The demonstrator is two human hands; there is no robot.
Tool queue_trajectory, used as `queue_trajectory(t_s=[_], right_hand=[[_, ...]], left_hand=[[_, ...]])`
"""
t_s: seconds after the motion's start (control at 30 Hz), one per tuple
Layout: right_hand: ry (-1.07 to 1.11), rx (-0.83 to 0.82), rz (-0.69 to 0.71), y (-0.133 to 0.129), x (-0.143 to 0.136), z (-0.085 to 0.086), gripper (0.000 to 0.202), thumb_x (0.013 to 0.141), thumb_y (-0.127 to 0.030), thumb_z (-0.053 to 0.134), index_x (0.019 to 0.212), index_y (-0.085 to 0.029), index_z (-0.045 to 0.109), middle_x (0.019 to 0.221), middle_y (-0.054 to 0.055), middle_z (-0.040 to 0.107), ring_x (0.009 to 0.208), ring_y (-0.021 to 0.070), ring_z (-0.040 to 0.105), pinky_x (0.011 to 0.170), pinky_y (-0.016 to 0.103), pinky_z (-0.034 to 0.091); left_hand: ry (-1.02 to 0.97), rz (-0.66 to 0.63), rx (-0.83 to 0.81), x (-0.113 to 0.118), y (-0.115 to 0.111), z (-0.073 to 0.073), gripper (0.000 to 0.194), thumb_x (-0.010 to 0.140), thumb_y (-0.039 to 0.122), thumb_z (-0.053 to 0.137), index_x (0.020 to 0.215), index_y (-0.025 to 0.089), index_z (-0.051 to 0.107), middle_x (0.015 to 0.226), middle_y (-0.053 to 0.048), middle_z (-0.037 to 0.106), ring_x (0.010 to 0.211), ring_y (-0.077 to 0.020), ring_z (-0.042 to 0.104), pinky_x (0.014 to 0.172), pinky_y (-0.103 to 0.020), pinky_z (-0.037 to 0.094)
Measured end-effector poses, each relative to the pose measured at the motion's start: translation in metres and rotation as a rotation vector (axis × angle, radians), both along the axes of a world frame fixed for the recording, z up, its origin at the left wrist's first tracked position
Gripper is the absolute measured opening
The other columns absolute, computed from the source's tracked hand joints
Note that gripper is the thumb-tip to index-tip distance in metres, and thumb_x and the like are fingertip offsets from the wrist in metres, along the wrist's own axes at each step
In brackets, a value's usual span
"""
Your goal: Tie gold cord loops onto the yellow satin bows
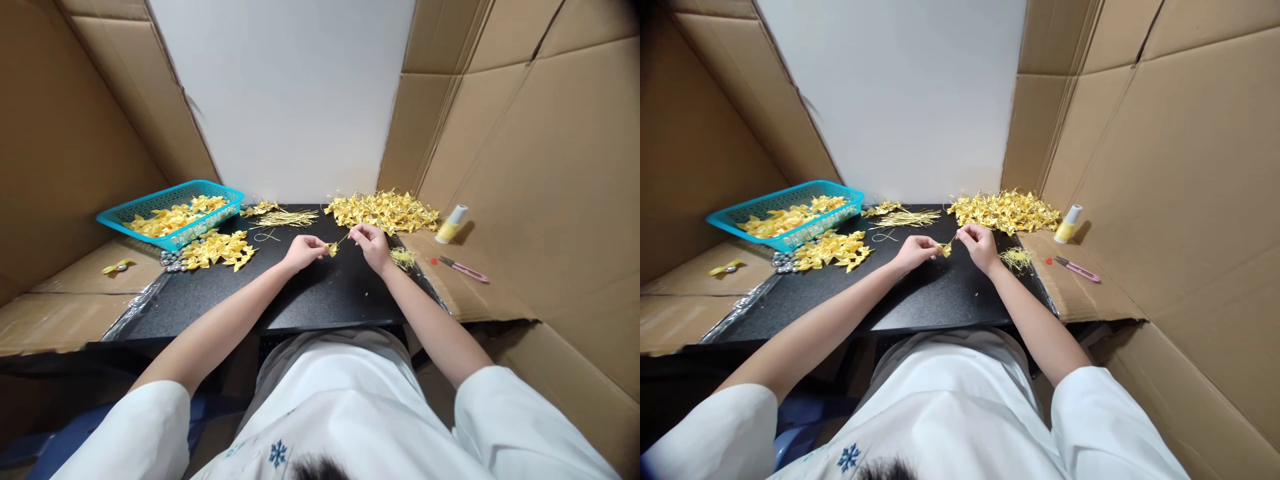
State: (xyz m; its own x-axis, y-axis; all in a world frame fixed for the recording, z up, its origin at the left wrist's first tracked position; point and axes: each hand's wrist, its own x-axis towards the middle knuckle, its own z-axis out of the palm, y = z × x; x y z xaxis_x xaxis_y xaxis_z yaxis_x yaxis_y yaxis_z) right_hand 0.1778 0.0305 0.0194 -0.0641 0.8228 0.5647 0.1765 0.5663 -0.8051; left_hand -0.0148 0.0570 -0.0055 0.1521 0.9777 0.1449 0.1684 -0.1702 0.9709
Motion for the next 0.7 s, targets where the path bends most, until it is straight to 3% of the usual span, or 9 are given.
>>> queue_trajectory(t_s=[0.23, 0.43, 0.5, 0.6, 0.7], right_hand=[[-0.162, -0.007, -0.003, 0.001, 0.003, 0.0, 0.036, 0.08, -0.051, 0.059, 0.061, -0.021, 0.063, 0.057, 0.0, 0.055, 0.057, 0.0148, 0.049, 0.061, 0.03, 0.038], [-0.151, 0.023, -0.149, 0.008, 0.003, -0.007, 0.02, 0.079, -0.038, 0.061, 0.071, -0.021, 0.067, 0.076, 0.004, 0.067, 0.073, 0.0187, 0.06, 0.072, 0.033, 0.045], [-0.223, 0.066, -0.071, 0.007, 0.002, -0.008, 0.013, 0.075, -0.032, 0.065, 0.079, -0.021, 0.07, 0.084, 0.004, 0.069, 0.078, 0.0185, 0.06, 0.076, 0.033, 0.046], [-0.351, 0.093, 0.099, 0.004, -0.003, -0.009, 0.022, 0.071, -0.026, 0.068, 0.092, -0.021, 0.071, 0.093, 0.004, 0.069, 0.084, 0.0181, 0.061, 0.078, 0.032, 0.047], [-0.409, 0.046, 0.139, 0.003, -0.006, -0.011, 0.024, 0.071, -0.027, 0.068, 0.094, -0.021, 0.071, 0.09, 0.004, 0.068, 0.082, 0.0177, 0.061, 0.076, 0.032, 0.047]], left_hand=[[0.023, -0.043, -0.058, -0.004, -0.001, 0.007, 0.01, 0.054, 0.019, 0.078, 0.058, 0.015, 0.07, 0.055, -0.004, 0.067, 0.048, -0.0099, 0.054, 0.048, -0.022, 0.038], [0.013, -0.207, -0.018, -0.01, 0.001, 0.009, 0.013, 0.054, 0.021, 0.079, 0.061, 0.014, 0.07, 0.062, -0.006, 0.071, 0.051, -0.0111, 0.057, 0.052, -0.023, 0.043], [0.02, -0.264, -0.026, -0.01, 0.001, 0.009, 0.014, 0.054, 0.021, 0.079, 0.062, 0.014, 0.071, 0.063, -0.007, 0.071, 0.052, -0.012, 0.058, 0.053, -0.023, 0.044], [0.045, -0.324, -0.035, -0.01, 0.0, 0.01, 0.015, 0.052, 0.021, 0.08, 0.063, 0.013, 0.072, 0.061, -0.006, 0.07, 0.052, -0.0118, 0.058, 0.053, -0.023, 0.044], [0.041, -0.324, -0.017, -0.01, 0.0, 0.009, 0.017, 0.053, 0.022, 0.08, 0.064, 0.013, 0.072, 0.062, -0.006, 0.069, 0.053, -0.012, 0.059, 0.056, -0.024, 0.045]])
